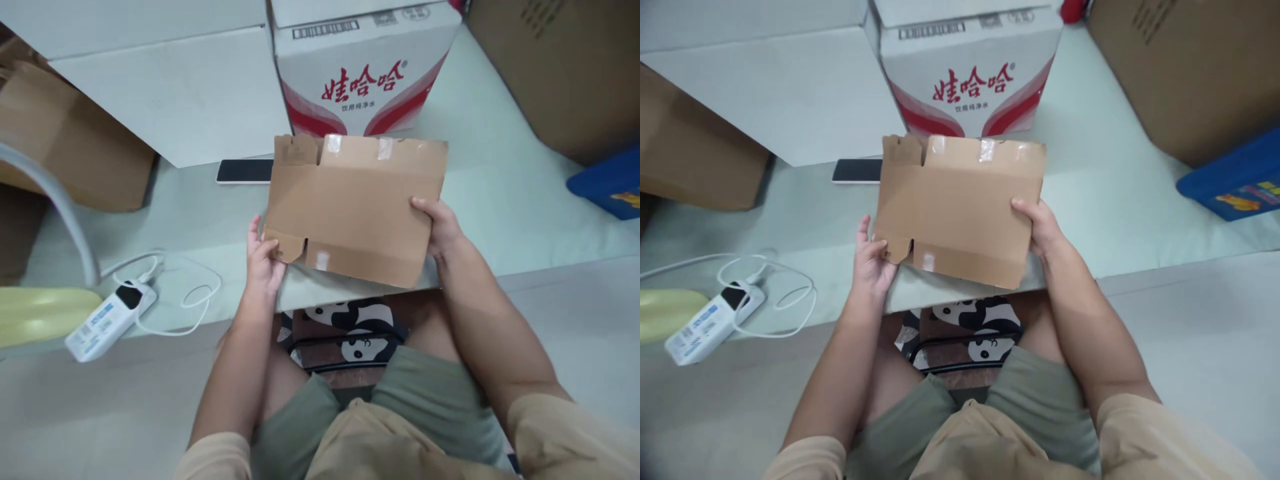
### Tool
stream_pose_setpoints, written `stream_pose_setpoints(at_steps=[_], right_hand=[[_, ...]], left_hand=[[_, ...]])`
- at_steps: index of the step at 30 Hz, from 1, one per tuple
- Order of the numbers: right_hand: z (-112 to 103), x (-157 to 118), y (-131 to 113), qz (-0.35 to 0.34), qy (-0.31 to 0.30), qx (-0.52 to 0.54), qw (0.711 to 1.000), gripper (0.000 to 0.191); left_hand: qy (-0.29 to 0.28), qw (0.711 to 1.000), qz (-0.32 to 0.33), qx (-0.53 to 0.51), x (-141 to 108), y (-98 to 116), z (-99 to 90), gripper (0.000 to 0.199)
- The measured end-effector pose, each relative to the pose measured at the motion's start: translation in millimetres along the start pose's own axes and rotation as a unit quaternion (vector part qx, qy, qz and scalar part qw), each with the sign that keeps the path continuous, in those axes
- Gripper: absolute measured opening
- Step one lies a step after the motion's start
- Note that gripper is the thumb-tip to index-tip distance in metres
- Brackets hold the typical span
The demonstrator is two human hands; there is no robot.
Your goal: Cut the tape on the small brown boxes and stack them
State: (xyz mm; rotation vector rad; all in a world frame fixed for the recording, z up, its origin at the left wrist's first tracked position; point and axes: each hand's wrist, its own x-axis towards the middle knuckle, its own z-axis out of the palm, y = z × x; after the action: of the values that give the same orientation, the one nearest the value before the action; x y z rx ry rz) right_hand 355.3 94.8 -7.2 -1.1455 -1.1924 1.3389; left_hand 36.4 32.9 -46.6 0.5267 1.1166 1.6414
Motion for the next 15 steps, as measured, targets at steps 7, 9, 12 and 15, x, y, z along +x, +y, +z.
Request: stream_pose_setpoints(at_steps=[7, 9, 12, 15], right_hand=[[10, -26, -31, 0.076, 0.144, 0.017, 0.986, 0.046], [6, -43, -44, 0.027, 0.224, 0.021, 0.974, 0.033], [-9, -74, -65, -0.095, 0.320, 0.009, 0.943, 0.009], [-35, -87, -78, -0.205, 0.400, -0.015, 0.893, 0.017]], left_hand=[[-0.026, 0.999, -0.001, -0.019, 16, 9, 7.7, 0.070], [-0.037, 0.999, -0.002, -0.034, 14, 16, 11.0, 0.059], [-0.031, 0.998, -0.006, -0.058, 9, 26, 11.2, 0.049], [-0.032, 0.997, -0.015, -0.074, 6, 30, 9.5, 0.046]])
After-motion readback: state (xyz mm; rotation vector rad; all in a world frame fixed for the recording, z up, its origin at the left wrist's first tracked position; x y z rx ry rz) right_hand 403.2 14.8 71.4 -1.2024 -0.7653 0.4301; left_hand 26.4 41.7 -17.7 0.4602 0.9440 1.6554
